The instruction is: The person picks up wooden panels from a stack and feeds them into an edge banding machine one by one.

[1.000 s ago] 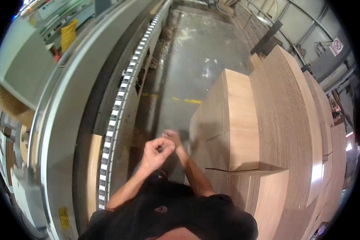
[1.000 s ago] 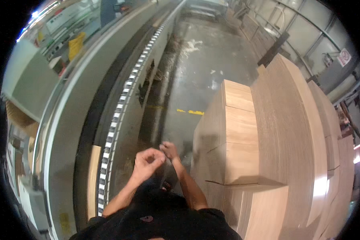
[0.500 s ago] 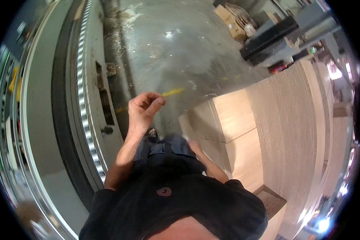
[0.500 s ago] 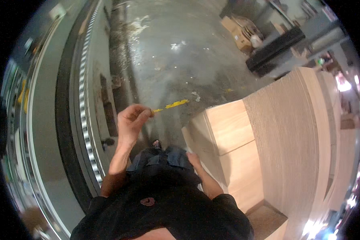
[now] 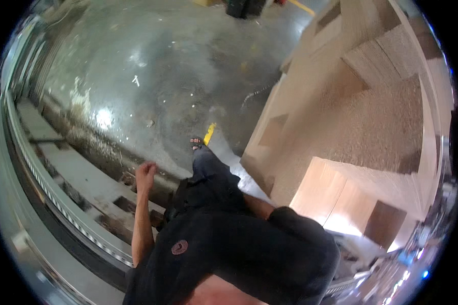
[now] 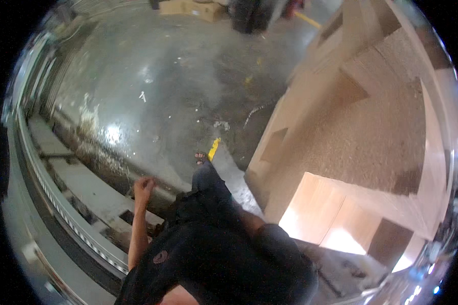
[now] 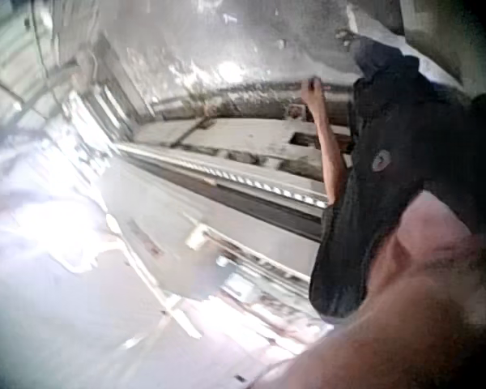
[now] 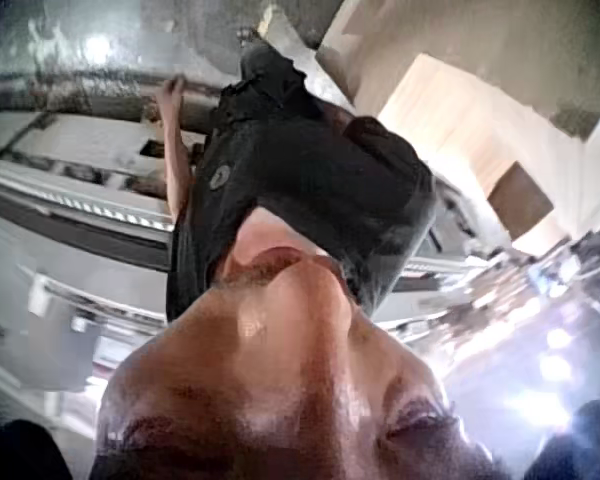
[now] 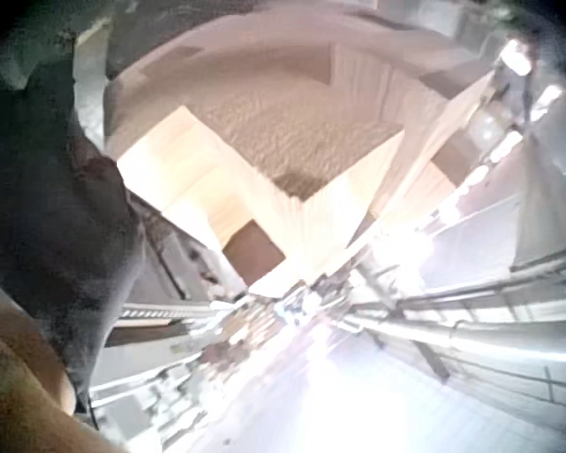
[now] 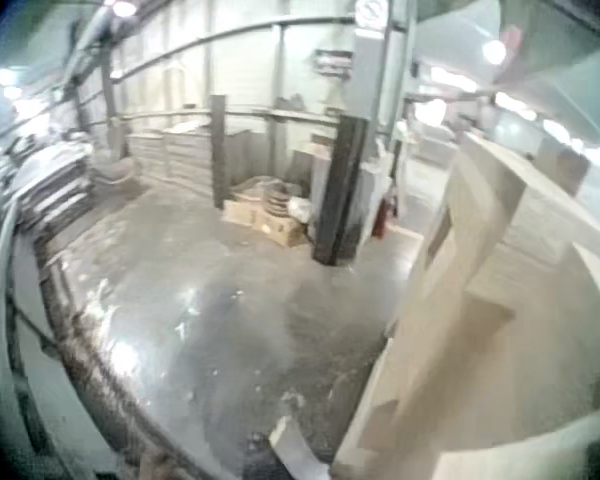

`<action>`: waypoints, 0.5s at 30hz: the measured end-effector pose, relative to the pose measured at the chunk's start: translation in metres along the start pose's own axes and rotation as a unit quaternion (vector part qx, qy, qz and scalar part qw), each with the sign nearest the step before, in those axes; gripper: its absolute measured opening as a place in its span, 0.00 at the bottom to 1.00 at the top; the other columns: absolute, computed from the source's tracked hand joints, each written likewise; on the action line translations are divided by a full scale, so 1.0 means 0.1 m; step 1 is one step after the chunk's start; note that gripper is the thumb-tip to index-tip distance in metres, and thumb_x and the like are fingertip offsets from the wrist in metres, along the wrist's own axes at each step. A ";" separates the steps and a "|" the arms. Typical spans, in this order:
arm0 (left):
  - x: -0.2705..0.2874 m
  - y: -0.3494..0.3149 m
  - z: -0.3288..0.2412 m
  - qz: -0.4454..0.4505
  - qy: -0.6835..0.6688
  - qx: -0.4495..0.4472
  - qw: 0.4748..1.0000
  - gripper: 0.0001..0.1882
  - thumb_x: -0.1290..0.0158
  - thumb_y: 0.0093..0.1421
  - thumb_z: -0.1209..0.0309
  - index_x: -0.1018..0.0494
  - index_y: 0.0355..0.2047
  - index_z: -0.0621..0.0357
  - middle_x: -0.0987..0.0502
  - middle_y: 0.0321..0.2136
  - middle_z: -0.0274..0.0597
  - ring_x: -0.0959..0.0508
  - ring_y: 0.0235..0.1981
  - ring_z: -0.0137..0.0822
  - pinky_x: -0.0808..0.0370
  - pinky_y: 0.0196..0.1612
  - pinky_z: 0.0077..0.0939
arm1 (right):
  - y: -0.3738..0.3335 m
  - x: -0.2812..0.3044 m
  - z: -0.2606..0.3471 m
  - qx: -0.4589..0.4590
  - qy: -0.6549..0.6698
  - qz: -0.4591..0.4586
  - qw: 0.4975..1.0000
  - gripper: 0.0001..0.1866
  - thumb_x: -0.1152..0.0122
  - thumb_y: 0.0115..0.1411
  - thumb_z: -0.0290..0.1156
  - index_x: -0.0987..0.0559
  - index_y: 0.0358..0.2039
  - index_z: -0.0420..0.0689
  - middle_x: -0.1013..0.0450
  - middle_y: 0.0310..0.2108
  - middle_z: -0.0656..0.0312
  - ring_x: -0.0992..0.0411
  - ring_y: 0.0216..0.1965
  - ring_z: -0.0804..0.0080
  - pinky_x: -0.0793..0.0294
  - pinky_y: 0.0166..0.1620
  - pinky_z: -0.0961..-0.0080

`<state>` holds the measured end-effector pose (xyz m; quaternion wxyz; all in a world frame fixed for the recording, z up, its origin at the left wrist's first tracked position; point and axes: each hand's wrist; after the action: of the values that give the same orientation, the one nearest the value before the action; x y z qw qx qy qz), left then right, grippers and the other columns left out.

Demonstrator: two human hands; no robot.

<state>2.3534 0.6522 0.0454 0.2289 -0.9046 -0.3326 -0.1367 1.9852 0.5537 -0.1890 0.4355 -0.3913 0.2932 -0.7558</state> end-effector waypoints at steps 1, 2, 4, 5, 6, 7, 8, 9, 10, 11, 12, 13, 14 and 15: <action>0.27 0.07 0.47 0.042 0.104 0.088 0.990 0.10 0.48 0.59 0.71 0.29 0.25 0.66 0.28 0.20 0.35 0.29 0.24 0.26 0.30 0.30 0.25 | 0.10 0.00 0.16 0.005 -0.003 -0.003 1.000 0.16 0.45 0.55 0.41 0.20 0.35 0.42 0.25 0.33 0.45 0.25 0.39 0.50 0.27 0.42 0.58; 0.35 0.17 0.38 0.057 0.117 0.132 0.983 0.14 0.51 0.60 0.69 0.30 0.18 0.59 0.32 0.13 0.35 0.33 0.15 0.27 0.37 0.22 0.24 | 0.26 0.04 0.31 0.010 -0.001 -0.023 1.000 0.16 0.45 0.55 0.41 0.20 0.34 0.42 0.25 0.33 0.46 0.25 0.39 0.50 0.26 0.42 0.58; 0.95 0.11 1.16 0.114 0.086 0.157 0.977 0.13 0.53 0.61 0.69 0.28 0.20 0.59 0.32 0.14 0.35 0.34 0.13 0.32 0.35 0.21 0.24 | 0.52 0.09 0.58 0.051 -0.035 -0.042 0.997 0.16 0.45 0.55 0.41 0.19 0.33 0.42 0.25 0.31 0.46 0.25 0.38 0.50 0.26 0.41 0.58; 1.13 0.19 1.17 0.117 0.102 0.196 0.968 0.13 0.52 0.60 0.69 0.28 0.20 0.60 0.32 0.14 0.35 0.34 0.13 0.32 0.35 0.21 0.24 | 0.71 0.16 0.66 0.082 -0.064 -0.071 0.992 0.15 0.45 0.55 0.41 0.19 0.32 0.42 0.25 0.31 0.46 0.25 0.38 0.50 0.26 0.41 0.58; 1.33 0.26 1.18 0.120 0.110 0.226 0.961 0.13 0.52 0.60 0.69 0.28 0.20 0.60 0.32 0.14 0.36 0.33 0.13 0.32 0.35 0.21 0.25 | 0.92 0.24 0.75 0.117 -0.096 -0.106 0.983 0.15 0.45 0.55 0.41 0.19 0.31 0.42 0.25 0.30 0.46 0.25 0.37 0.50 0.26 0.41 0.57; 1.49 0.41 1.21 0.128 0.118 0.244 0.954 0.13 0.51 0.60 0.69 0.27 0.20 0.61 0.31 0.14 0.36 0.33 0.13 0.32 0.34 0.21 0.25 | 1.11 0.40 0.84 0.057 0.052 -0.024 0.997 0.12 0.41 0.50 0.39 0.20 0.31 0.45 0.24 0.31 0.55 0.26 0.32 0.55 0.27 0.38 0.58; 1.67 0.52 1.27 0.128 0.120 0.255 0.951 0.12 0.51 0.59 0.70 0.27 0.20 0.61 0.31 0.15 0.36 0.33 0.13 0.32 0.34 0.21 0.25 | 1.30 0.45 1.17 0.062 -0.086 -0.152 0.983 0.13 0.40 0.50 0.41 0.19 0.28 0.44 0.23 0.29 0.53 0.26 0.33 0.53 0.28 0.38 0.56; 1.81 0.71 1.28 0.134 0.121 0.261 0.948 0.12 0.51 0.59 0.70 0.27 0.20 0.62 0.31 0.15 0.37 0.32 0.14 0.31 0.34 0.21 0.25 | 1.44 0.60 1.41 0.169 -0.059 -0.212 0.961 0.12 0.44 0.50 0.39 0.18 0.26 0.46 0.25 0.26 0.47 0.24 0.32 0.49 0.26 0.37 0.53; 1.94 0.95 1.29 0.145 0.120 0.264 0.946 0.12 0.50 0.58 0.70 0.27 0.20 0.62 0.30 0.15 0.37 0.32 0.14 0.31 0.34 0.21 0.26 | 1.63 0.77 1.67 0.090 -0.013 -0.208 0.974 0.12 0.45 0.51 0.39 0.19 0.25 0.45 0.25 0.26 0.48 0.25 0.30 0.47 0.27 0.35 0.51; 2.06 1.24 1.29 0.154 0.115 0.265 0.945 0.11 0.50 0.58 0.70 0.27 0.20 0.63 0.30 0.15 0.38 0.32 0.14 0.31 0.34 0.21 0.26 | 1.74 0.87 1.98 0.086 0.039 -0.252 0.963 0.12 0.45 0.52 0.39 0.21 0.25 0.44 0.26 0.26 0.49 0.26 0.31 0.49 0.28 0.35 0.53; 2.16 1.57 1.25 0.168 0.102 0.271 0.942 0.11 0.50 0.57 0.70 0.27 0.20 0.63 0.29 0.16 0.38 0.31 0.14 0.31 0.34 0.20 0.26 | 1.82 0.98 2.24 0.083 0.093 -0.299 0.946 0.12 0.45 0.52 0.39 0.22 0.26 0.43 0.26 0.25 0.51 0.26 0.31 0.50 0.29 0.34 0.55; 2.25 1.96 1.20 0.183 0.088 0.279 0.939 0.11 0.49 0.57 0.71 0.27 0.20 0.64 0.29 0.16 0.39 0.31 0.14 0.31 0.34 0.20 0.26 | 1.90 1.09 2.53 0.035 0.088 -0.330 0.939 0.12 0.44 0.52 0.39 0.23 0.26 0.43 0.27 0.26 0.51 0.26 0.31 0.52 0.30 0.33 0.57; 2.35 2.34 1.14 0.193 0.065 0.287 0.936 0.11 0.49 0.57 0.71 0.27 0.21 0.64 0.29 0.16 0.39 0.31 0.15 0.31 0.33 0.20 0.27 | 1.97 1.16 2.77 0.023 0.097 -0.341 0.935 0.12 0.44 0.52 0.39 0.23 0.26 0.43 0.27 0.26 0.51 0.26 0.31 0.52 0.30 0.33 0.57; 2.42 2.79 1.07 0.205 0.037 0.294 0.933 0.11 0.48 0.56 0.71 0.27 0.21 0.65 0.28 0.16 0.39 0.30 0.15 0.31 0.33 0.20 0.27 | 2.06 1.23 2.96 0.063 0.117 -0.346 0.929 0.12 0.44 0.52 0.40 0.24 0.26 0.43 0.27 0.26 0.50 0.27 0.32 0.52 0.30 0.35 0.57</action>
<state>2.7284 0.6482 -0.0399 0.5200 -0.8395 -0.1567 -0.0163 2.2854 0.3215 -0.1549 0.1329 -0.3487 0.1402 -0.9171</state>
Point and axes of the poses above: each hand's wrist, its own y-axis towards the middle knuckle, its own x-axis out of the back of the hand, z = x × y
